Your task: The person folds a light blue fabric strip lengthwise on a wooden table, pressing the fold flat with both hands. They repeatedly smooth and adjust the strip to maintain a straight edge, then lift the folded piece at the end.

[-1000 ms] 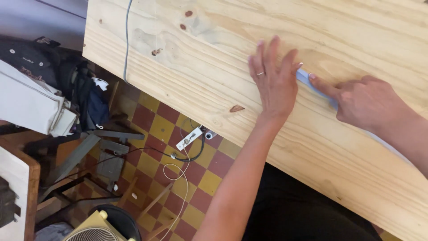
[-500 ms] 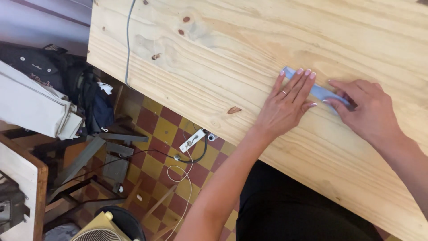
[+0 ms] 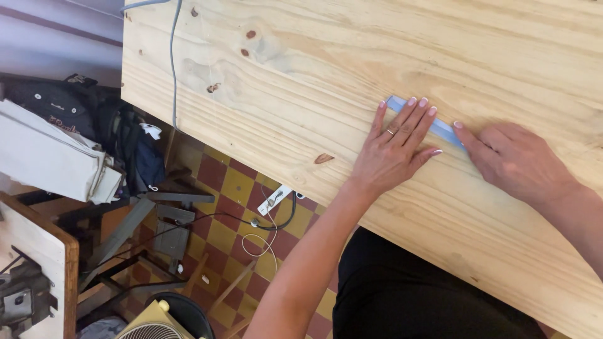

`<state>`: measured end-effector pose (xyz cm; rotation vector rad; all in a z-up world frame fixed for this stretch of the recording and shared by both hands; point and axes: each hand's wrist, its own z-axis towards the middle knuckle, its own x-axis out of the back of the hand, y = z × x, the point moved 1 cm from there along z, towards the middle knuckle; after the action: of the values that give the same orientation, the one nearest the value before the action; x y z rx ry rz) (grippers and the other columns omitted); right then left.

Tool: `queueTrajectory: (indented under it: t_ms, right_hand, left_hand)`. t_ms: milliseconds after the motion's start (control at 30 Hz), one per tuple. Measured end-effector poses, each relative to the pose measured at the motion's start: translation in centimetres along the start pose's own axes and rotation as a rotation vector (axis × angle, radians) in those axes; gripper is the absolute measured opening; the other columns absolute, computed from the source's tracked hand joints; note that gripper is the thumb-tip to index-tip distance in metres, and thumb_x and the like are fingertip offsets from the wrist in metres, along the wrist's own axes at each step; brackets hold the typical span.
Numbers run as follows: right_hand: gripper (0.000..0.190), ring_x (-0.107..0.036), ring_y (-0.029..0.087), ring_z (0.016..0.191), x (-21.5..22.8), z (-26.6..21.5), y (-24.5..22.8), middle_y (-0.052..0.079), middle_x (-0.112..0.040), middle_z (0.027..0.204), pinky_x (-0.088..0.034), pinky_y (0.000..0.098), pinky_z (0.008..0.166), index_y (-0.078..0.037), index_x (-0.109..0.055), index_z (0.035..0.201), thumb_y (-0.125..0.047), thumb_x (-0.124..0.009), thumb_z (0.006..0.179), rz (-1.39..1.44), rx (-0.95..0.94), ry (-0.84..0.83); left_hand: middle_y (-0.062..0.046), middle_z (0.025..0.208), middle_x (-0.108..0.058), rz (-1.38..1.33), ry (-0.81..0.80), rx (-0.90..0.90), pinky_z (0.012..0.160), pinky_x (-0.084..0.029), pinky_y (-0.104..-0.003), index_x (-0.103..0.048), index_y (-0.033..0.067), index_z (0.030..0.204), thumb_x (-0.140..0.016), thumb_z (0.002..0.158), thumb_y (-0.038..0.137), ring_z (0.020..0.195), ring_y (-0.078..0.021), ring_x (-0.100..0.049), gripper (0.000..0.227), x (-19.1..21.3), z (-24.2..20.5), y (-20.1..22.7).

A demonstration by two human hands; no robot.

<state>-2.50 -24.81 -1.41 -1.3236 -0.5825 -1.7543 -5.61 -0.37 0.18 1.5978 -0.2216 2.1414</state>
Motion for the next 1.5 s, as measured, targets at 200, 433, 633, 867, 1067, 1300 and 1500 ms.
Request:
queueTrajectory:
  t_ms: [200,433,633,867,1067,1300,1500]
  right_hand:
    - [0.049,-0.053,0.026,0.068,-0.3,-0.1,0.3,0.005,-0.044,0.079,-0.055,0.0402,0.07,0.0,-0.058,0.148,0.002,-0.065,0.099,-0.037,0.076,-0.105]
    - [0.049,-0.057,0.024,0.073,-0.6,-0.1,0.3,0.004,-0.047,0.081,-0.057,0.0386,0.073,0.0,-0.059,0.145,-0.006,-0.067,0.097,-0.109,0.097,-0.147]
    - [0.055,-0.054,0.021,0.061,0.8,1.6,-0.7,-0.001,-0.049,0.076,-0.055,0.0337,0.064,-0.012,-0.06,0.149,-0.012,-0.062,0.094,-0.201,0.038,-0.234]
    - [0.045,-0.054,0.019,0.062,0.8,1.1,-0.2,-0.001,-0.047,0.075,-0.053,0.033,0.059,-0.008,-0.066,0.141,-0.012,-0.069,0.097,-0.185,0.098,-0.193]
    - [0.062,-0.065,0.018,0.061,1.0,2.2,-0.6,-0.011,-0.065,0.075,-0.058,0.0315,0.065,-0.025,-0.057,0.153,-0.023,-0.057,0.091,-0.297,-0.018,-0.328]
    - [0.055,-0.064,0.016,0.068,2.1,0.1,-0.1,-0.008,-0.057,0.078,-0.058,0.0293,0.069,-0.021,-0.06,0.149,-0.02,-0.065,0.094,-0.293,0.01,-0.315]
    - [0.06,-0.065,0.018,0.071,2.0,-0.3,-0.3,-0.007,-0.057,0.078,-0.059,0.0303,0.073,-0.018,-0.056,0.151,-0.021,-0.063,0.092,-0.268,0.002,-0.356]
  left_hand:
    - [-0.006,0.156,-0.053,0.007,0.031,-0.003,0.128,-0.036,-0.055,-0.055,0.0101,0.149,-0.061,0.105,0.056,0.148,-0.0193,-0.05,0.064,0.0,-0.1,0.0]
    - [-0.008,0.157,-0.05,0.017,0.027,-0.022,0.128,-0.036,-0.06,-0.054,0.0179,0.149,-0.067,0.104,0.06,0.149,-0.0216,-0.049,0.063,-0.2,-0.3,-0.1]
    - [-0.011,0.158,-0.048,0.076,0.005,-0.038,0.125,-0.032,-0.07,-0.05,0.0219,0.15,-0.069,0.097,0.079,0.15,-0.0245,-0.047,0.081,-0.2,-0.3,0.1]
    - [-0.015,0.157,-0.047,-0.053,0.058,-0.014,0.127,-0.033,-0.069,-0.056,0.0013,0.146,-0.068,0.098,0.061,0.15,-0.0262,-0.044,0.078,0.0,-0.4,0.1]
    - [-0.012,0.157,-0.047,0.002,0.058,-0.022,0.126,-0.031,-0.072,-0.055,0.004,0.147,-0.07,0.096,0.069,0.15,-0.0228,-0.043,0.084,-0.1,-0.5,0.3]
    - [-0.015,0.16,-0.042,0.146,-0.016,-0.031,0.124,-0.034,-0.072,-0.047,0.0233,0.152,-0.063,0.096,0.084,0.152,-0.0265,-0.043,0.084,0.5,-0.5,0.7]
    - [-0.016,0.16,-0.042,0.108,-0.015,-0.036,0.128,-0.035,-0.06,-0.05,0.0104,0.15,-0.058,0.1,0.073,0.153,-0.0316,-0.04,0.081,0.0,-0.7,3.6]
